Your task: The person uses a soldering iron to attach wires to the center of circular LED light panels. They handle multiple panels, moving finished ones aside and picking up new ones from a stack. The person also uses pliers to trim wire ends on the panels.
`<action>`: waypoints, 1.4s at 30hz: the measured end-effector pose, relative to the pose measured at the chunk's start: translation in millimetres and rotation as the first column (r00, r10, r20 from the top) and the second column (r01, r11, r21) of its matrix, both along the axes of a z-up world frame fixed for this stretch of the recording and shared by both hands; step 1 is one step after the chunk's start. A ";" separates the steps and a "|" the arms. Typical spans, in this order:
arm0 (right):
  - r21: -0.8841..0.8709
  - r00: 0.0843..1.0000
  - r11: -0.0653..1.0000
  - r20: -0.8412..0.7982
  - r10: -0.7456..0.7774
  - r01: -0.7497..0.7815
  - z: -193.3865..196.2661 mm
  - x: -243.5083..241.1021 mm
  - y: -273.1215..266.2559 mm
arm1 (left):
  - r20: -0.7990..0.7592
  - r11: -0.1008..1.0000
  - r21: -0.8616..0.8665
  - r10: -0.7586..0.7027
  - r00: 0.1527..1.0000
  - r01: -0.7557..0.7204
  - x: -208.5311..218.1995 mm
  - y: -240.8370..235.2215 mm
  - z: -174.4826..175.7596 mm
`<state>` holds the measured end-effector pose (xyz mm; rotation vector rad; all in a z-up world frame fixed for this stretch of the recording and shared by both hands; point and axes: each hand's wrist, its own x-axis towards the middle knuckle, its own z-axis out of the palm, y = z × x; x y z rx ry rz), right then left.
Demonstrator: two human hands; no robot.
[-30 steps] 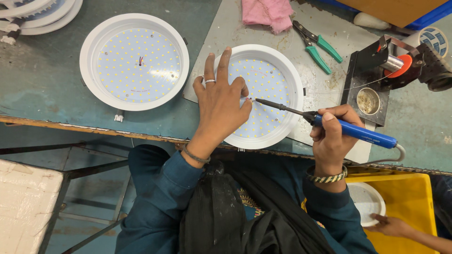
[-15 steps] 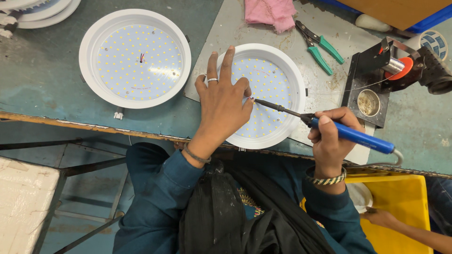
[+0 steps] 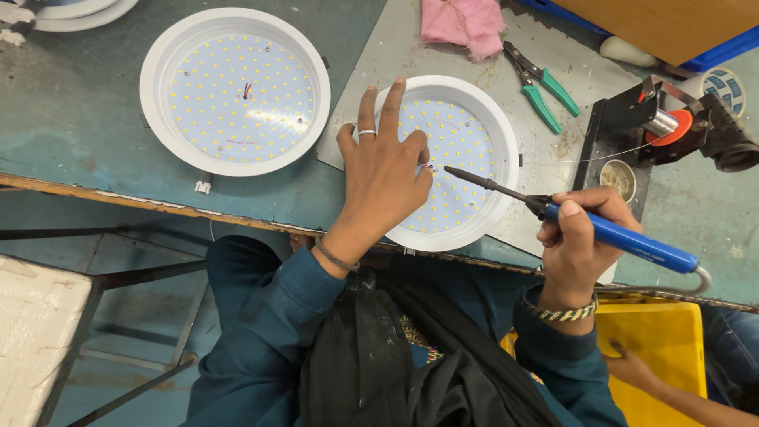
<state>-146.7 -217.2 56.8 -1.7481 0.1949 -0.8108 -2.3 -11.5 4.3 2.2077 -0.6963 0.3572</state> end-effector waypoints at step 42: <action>-0.017 0.998 0.998 -0.030 0.056 -0.056 -11.3 9.9 -0.6 | 0.081 1.000 -0.006 -0.007 0.997 0.008 -1.7 3.0 -7.2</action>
